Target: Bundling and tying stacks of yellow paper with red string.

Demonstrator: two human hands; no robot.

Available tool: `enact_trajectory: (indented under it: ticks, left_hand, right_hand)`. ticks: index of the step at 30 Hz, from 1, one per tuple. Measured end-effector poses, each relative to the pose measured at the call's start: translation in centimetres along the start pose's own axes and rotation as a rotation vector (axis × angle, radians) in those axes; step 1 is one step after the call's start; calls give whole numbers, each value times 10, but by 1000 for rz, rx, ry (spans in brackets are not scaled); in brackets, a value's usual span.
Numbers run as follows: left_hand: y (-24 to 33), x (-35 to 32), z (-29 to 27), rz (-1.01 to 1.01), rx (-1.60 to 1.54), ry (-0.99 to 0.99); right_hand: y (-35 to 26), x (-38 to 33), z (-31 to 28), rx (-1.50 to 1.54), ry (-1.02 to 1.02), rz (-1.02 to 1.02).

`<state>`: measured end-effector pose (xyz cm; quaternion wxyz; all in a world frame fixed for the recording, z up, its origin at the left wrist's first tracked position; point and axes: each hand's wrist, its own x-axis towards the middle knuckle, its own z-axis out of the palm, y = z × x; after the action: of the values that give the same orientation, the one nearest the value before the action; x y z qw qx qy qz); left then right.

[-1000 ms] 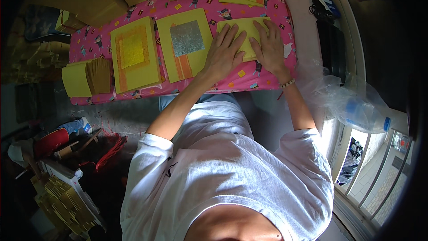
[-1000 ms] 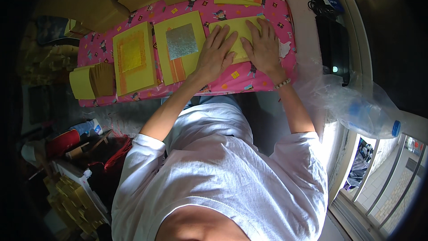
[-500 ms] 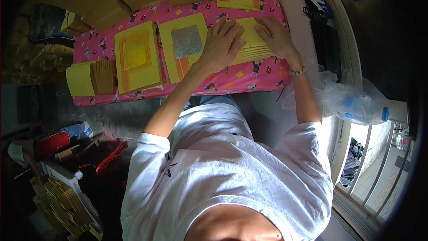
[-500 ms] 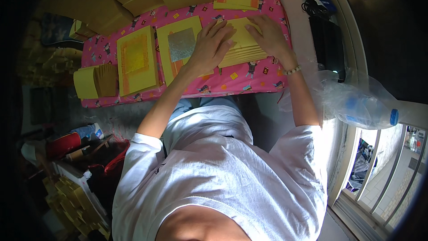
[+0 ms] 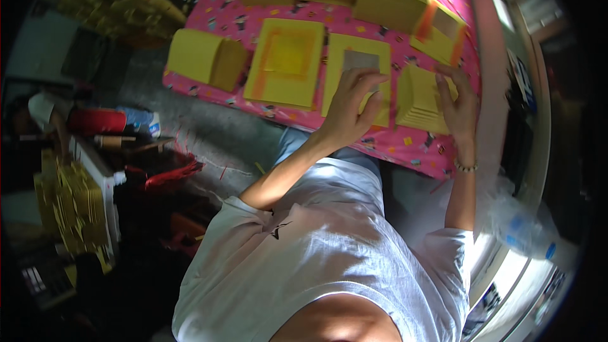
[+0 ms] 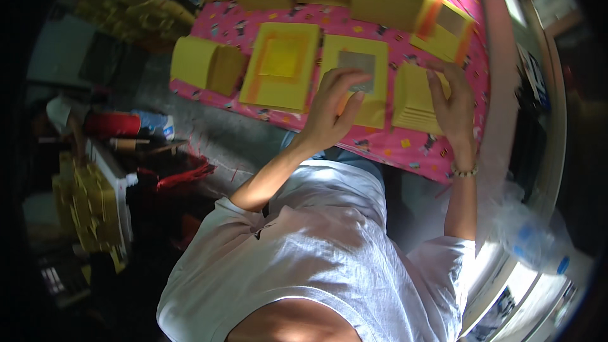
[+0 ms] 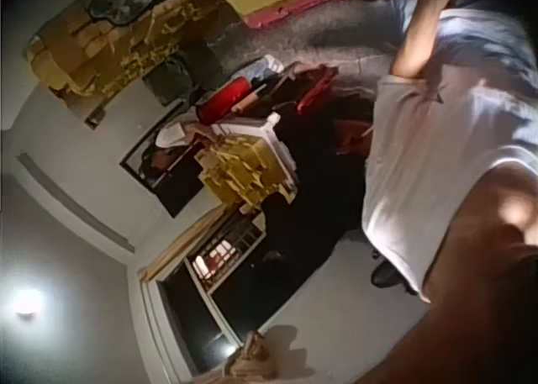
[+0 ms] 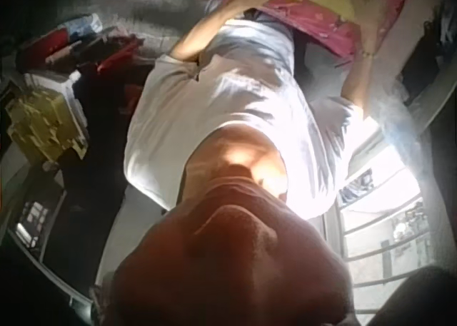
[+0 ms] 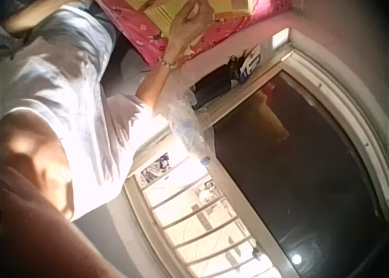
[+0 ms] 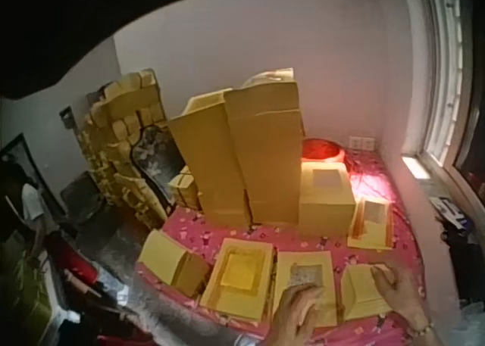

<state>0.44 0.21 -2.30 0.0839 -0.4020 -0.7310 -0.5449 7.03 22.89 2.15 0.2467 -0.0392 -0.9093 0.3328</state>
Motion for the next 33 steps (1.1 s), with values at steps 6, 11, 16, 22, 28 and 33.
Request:
enact_trajectory:
  ticks: [6, 11, 16, 22, 28, 33]
  left_hand:
    - [-27, -55, -95, -287, 24, 462]
    - [-71, -93, -171, -444, -33, 793]
    - [-99, -100, -216, -696, -225, 938]
    - [-157, -106, -243, -1018, -762, 976]
    - [-177, -93, -251, -1195, -735, 934]
    - [-172, -81, -257, -1210, -758, 856]
  right_hand:
    - [-81, 43, 98, 187, -213, -259]
    - [-139, 100, 200, 331, -422, -309]
    - [-164, 158, 299, 202, -538, -349]
    - [-199, 189, 358, 160, -1028, -77]
    - [-165, 182, 407, 364, -1181, 63]
    - [-150, 163, 424, 554, -999, 104]
